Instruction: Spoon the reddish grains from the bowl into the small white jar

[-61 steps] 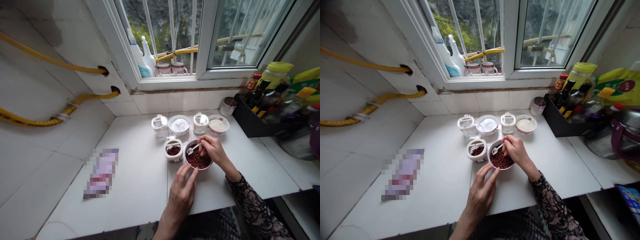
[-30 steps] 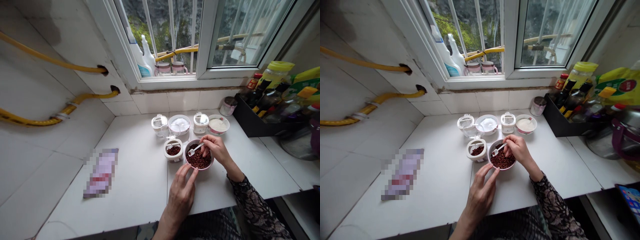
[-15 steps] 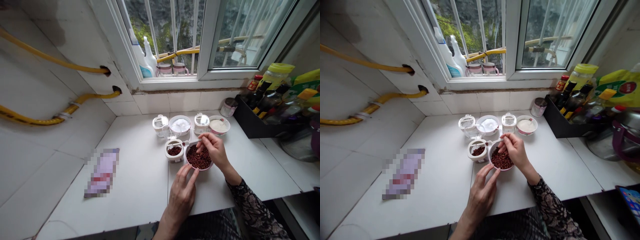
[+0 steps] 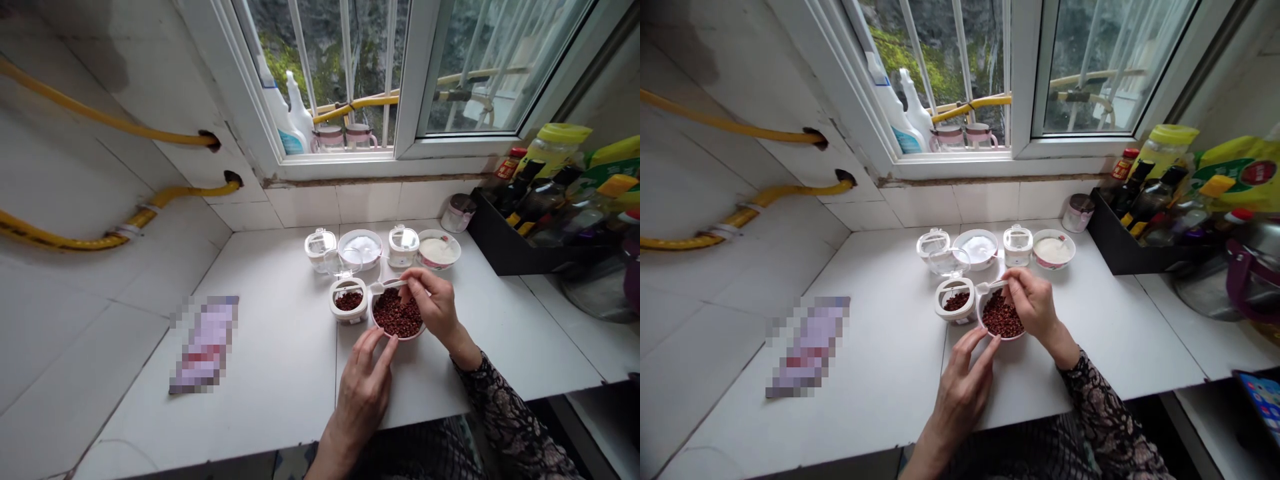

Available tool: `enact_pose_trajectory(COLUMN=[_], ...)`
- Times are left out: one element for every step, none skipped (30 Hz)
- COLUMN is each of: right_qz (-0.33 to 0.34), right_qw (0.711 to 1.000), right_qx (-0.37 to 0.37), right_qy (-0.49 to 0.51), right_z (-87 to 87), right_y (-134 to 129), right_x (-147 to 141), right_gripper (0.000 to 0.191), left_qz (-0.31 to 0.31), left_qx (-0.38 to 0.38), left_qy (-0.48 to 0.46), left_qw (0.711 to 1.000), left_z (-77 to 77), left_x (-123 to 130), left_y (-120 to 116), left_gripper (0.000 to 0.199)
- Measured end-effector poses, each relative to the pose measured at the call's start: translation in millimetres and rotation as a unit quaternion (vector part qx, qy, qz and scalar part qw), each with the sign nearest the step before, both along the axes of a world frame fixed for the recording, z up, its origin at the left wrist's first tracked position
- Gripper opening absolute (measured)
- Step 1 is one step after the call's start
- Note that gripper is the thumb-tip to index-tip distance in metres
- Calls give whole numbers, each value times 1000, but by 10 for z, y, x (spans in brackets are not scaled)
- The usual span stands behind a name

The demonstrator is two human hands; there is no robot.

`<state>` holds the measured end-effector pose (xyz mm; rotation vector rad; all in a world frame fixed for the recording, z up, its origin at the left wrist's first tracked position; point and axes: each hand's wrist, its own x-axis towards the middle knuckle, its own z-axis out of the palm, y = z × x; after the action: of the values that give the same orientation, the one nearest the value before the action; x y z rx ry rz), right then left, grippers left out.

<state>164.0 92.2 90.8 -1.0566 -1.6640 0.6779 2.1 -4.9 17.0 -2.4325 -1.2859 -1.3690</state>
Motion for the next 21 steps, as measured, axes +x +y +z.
enact_pose_trajectory(right_qz=[-9, -14, -18, -19, -19, -15, -7, 5, 16, 26, 32, 34, 33, 31, 31, 31, 33, 34, 36, 37, 38], right_qw=[1000, 999, 998, 996, 993, 991, 990, 989, 989, 989, 989, 989, 989, 987, 986, 983, 981, 979, 978, 978, 978], right_qx=[-20, -38, -52, -60, -64, -68, -73, -80, -88, -98, -111, -124, -138, -152, -167, -180, -191, -199, -204, -204, -202], right_qy=[-2, -16, -40, -67, -92, -112, -123, -124, -117, -105, -89, -70, -50, -30, -9, 9, 24, 34, 38, 34, 24], right_z=[-2, -9, -19, -31, -44, -57, -68, -77, -83, -87, -89, -92, -95, -100, -106, -113, -120, -125, -128, -128, -125], right_y=[27, 53, 78, 97, 110, 116, 116, 111, 105, 98, 94, 93, 97, 104, 114, 124, 134, 140, 143, 142, 138], right_x=[35, 62, 80, 88, 86, 74, 56, 34, 13, -4, -15, -18, -14, -4, 9, 24, 39, 50, 57, 59, 56], right_gripper=[18, 18, 17, 17, 16, 17, 17, 17, 17, 17, 17, 16, 15, 14, 14, 14, 14, 15, 15, 15, 14], left_qz=[0, -1, -2, -2, -2, -1, 0, 2, 3, 4, 4, 3, 1, -1, -2, -3, -3, -2, -1, 0, 0], left_qx=[0, -2, -3, -5, -6, -6, -5, -5, -4, -4, -3, -4, -3, -2, -2, -2, -3, -4, -5, -6, -6], left_qy=[0, -1, -2, -2, -1, 0, 0, -1, -1, -1, -2, -2, -1, -1, -2, -2, -2, -2, -2, -2, -2], left_qw=[1000, 1000, 1000, 1000, 1000, 1000, 1000, 1000, 1000, 1000, 1000, 1000, 1000, 1000, 1000, 1000, 1000, 1000, 1000, 1000, 1000], left_z=[2, 3, 3, 2, 0, -1, -3, -4, -4, -4, -2, 0, 2, 5, 7, 9, 10, 10, 9, 7, 5], left_x=[1, 2, 2, 3, 3, 4, 5, 5, 6, 7, 7, 8, 9, 10, 11, 12, 12, 12, 12, 11, 10], left_y=[0, 0, -1, -2, -2, -3, -3, -3, -3, -3, -2, -1, -1, 0, 0, 0, 0, -1, -1, -2, -2], left_gripper=[64, 64, 64, 64, 64, 64, 64, 64, 65, 65, 65, 65, 65, 65, 64, 64, 64, 64, 64, 64, 64])
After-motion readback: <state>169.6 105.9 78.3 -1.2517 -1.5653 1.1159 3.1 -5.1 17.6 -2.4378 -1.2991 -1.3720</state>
